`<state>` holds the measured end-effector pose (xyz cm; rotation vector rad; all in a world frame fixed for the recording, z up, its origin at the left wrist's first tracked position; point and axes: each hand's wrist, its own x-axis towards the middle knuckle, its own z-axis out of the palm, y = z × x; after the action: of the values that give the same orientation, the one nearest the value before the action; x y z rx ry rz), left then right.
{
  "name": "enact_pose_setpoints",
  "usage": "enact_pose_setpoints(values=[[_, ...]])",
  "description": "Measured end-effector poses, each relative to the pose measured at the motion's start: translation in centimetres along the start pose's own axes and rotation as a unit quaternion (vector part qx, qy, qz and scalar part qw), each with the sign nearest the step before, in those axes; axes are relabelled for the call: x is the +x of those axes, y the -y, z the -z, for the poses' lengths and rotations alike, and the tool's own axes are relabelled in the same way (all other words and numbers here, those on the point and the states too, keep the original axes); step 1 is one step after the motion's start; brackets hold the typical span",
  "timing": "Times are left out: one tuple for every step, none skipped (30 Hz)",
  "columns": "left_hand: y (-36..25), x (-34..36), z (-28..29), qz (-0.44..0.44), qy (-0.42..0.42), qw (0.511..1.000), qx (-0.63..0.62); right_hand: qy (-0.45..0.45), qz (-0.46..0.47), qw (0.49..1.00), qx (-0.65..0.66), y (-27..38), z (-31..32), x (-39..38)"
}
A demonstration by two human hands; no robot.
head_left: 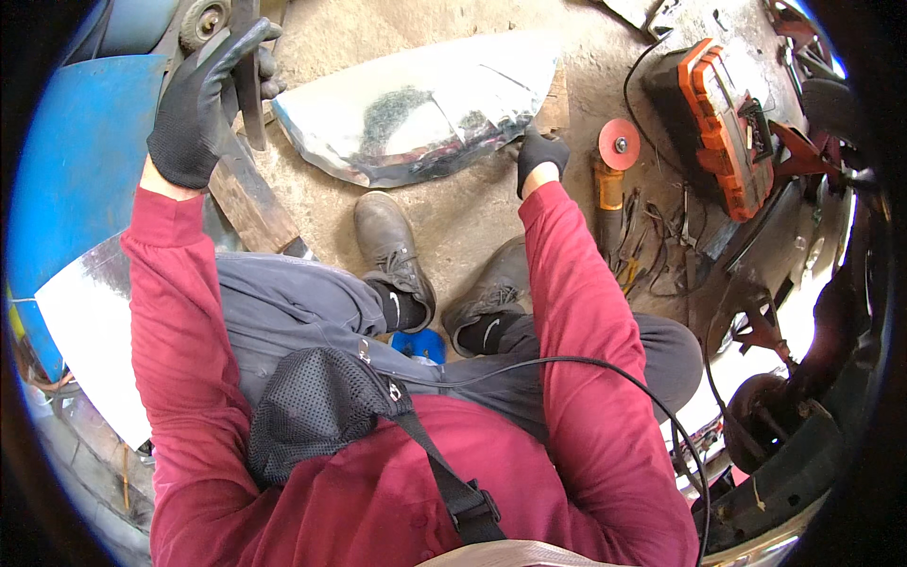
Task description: The person sits on the floor and uses a hammer and a metal block to shape a curved metal sheet. They repeatedly strike the metal sheet, repositioning it to work on different areas.
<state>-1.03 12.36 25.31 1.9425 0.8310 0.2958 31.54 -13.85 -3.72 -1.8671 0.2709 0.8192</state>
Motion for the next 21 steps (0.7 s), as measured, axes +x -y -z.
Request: enact_pose_setpoints(values=[[0.1,0.0,0.2,0.011,0.005,1.000,0.017,-0.026,0.066,0.997,-0.033,0.6,0.1,-0.3],[0.2,0.1,0.3,0.022,0.011,0.999,0.033,-0.036,0.078,0.994,-0.069,1.1,0.3,-0.8],[0.5,0.1,0.2,0.021,0.019,0.999,0.021,-0.048,0.094,0.989,-0.105,1.8,0.6,-1.4],[0.6,0.2,0.3,0.006,0.027,0.999,0.025,-0.059,0.106,0.983,-0.140,2.6,0.7,-2.0],[0.6,0.2,0.4,-0.008,0.034,0.999,0.029,-0.043,0.131,0.984,-0.116,3.5,0.3,-2.4],[0.4,0.2,0.7,-0.040,0.038,0.998,0.045,-0.026,0.158,0.983,-0.093,4.7,-0.4,-3.2],[0.4,0.4,0.6,-0.071,0.045,0.995,0.055,-0.015,0.183,0.980,-0.074,5.5,-0.1,-3.4],[0.3,0.1,0.8,-0.036,0.041,0.999,0.001,0.061,0.207,0.963,-0.160,6.7,-0.1,-1.9],[0.5,0.1,0.5,-0.007,0.042,0.997,-0.064,0.105,0.244,0.946,-0.188,8.8,0.4,-0.8],[0.8,-0.1,0.3,0.025,0.042,0.991,-0.127,0.154,0.280,0.924,-0.209,10.7,0.5,0.1],[1.7,0.0,-0.1,-0.061,0.047,0.995,-0.061,0.198,0.316,0.900,-0.227,12.7,0.9,1.1],[1.7,0.0,-0.2,-0.029,0.054,0.995,-0.082,0.229,0.345,0.858,-0.304,16.0,2.3,0.9],[1.0,-0.1,-0.5,-0.003,0.055,0.994,-0.099,0.213,0.373,0.819,-0.381,19.8,4.1,-0.6],[0.5,0.0,-0.9,0.021,0.057,0.992,-0.113,0.193,0.398,0.773,-0.454,22.6,6.4,-1.7],[1.0,0.0,-0.8,0.039,0.053,0.989,-0.134,0.187,0.416,0.727,-0.513,23.9,9.1,-1.2],[0.6,0.3,-1.6,0.031,0.059,0.989,-0.134,0.179,0.430,0.677,-0.571,25.4,12.3,-0.2],[0.1,0.2,-2.3,0.026,0.064,0.988,-0.136,0.185,0.627,0.285,-0.701,26.9,17.5,2.6],[-0.3,-0.8,-2.3,0.034,0.060,0.989,-0.128,0.183,0.589,0.311,-0.723,27.2,18.7,0.6],[-0.8,-1.3,-2.5,0.068,0.041,0.988,-0.136,0.182,0.525,0.461,-0.692,26.6,21.4,0.6],[-0.9,-1.6,-2.9,0.086,0.040,0.985,-0.145,0.163,0.462,0.602,-0.631,26.2,24.6,0.3],[-1.0,-2.0,-3.4,0.108,0.040,0.982,-0.150,0.124,0.422,0.630,-0.640,25.2,26.6,-0.7]])
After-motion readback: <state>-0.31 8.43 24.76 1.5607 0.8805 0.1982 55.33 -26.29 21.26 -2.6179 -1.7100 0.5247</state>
